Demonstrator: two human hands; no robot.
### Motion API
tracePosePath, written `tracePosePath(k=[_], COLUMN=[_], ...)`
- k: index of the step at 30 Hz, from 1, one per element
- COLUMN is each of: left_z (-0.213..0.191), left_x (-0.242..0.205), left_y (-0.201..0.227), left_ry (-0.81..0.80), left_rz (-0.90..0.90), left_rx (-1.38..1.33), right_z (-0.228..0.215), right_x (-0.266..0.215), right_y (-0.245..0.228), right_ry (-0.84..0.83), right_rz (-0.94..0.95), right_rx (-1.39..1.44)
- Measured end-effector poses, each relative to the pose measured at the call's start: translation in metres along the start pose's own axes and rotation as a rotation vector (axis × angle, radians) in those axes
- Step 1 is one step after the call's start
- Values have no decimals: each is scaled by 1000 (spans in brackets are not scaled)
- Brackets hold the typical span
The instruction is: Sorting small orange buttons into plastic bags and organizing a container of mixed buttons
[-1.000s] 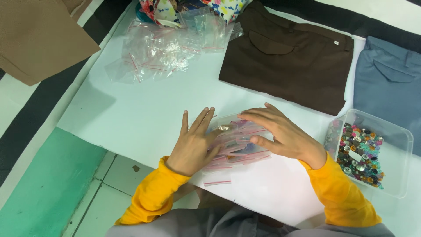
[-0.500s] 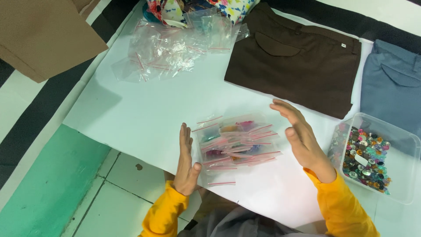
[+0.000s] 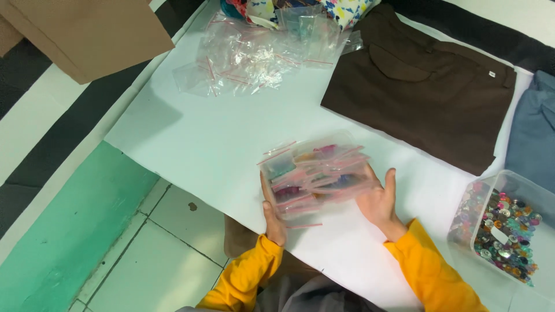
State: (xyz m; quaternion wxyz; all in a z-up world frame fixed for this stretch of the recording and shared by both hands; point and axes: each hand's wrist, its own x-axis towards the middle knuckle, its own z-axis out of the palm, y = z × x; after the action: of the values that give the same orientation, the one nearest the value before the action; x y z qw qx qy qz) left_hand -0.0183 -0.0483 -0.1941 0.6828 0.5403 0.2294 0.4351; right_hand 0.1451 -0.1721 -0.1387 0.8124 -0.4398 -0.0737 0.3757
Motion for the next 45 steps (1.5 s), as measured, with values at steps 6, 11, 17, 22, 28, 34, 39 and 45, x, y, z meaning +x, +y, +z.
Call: tracePosePath(k=[6, 11, 17, 22, 28, 34, 39, 45], left_z=[-41, -102, -111, -88, -101, -64, -60, -31], left_x=[75, 112, 140, 141, 131, 126, 100, 14], left_y=[-5, -57, -60, -8, -55, 35, 19, 12], left_ry=[148, 213, 304, 272, 266, 184, 291, 237], left_rz=[-78, -290, -187, -124, -117, 95, 85, -14], left_rx=[78, 186, 149, 195, 212, 267, 286, 327], right_z=[3, 85, 128, 125, 111, 97, 77, 46], right_x=[121, 150, 176, 189, 188, 191, 178, 83], right_y=[55, 59, 56, 65, 65, 72, 66, 21], right_ry=[-287, -392, -338, -336, -392, -349, -306, -232], right_rz=[-122, -137, -152, -196, -241, -248, -266, -451], right_rx=[-160, -401, -701, -695, -439, -403, -362, -994])
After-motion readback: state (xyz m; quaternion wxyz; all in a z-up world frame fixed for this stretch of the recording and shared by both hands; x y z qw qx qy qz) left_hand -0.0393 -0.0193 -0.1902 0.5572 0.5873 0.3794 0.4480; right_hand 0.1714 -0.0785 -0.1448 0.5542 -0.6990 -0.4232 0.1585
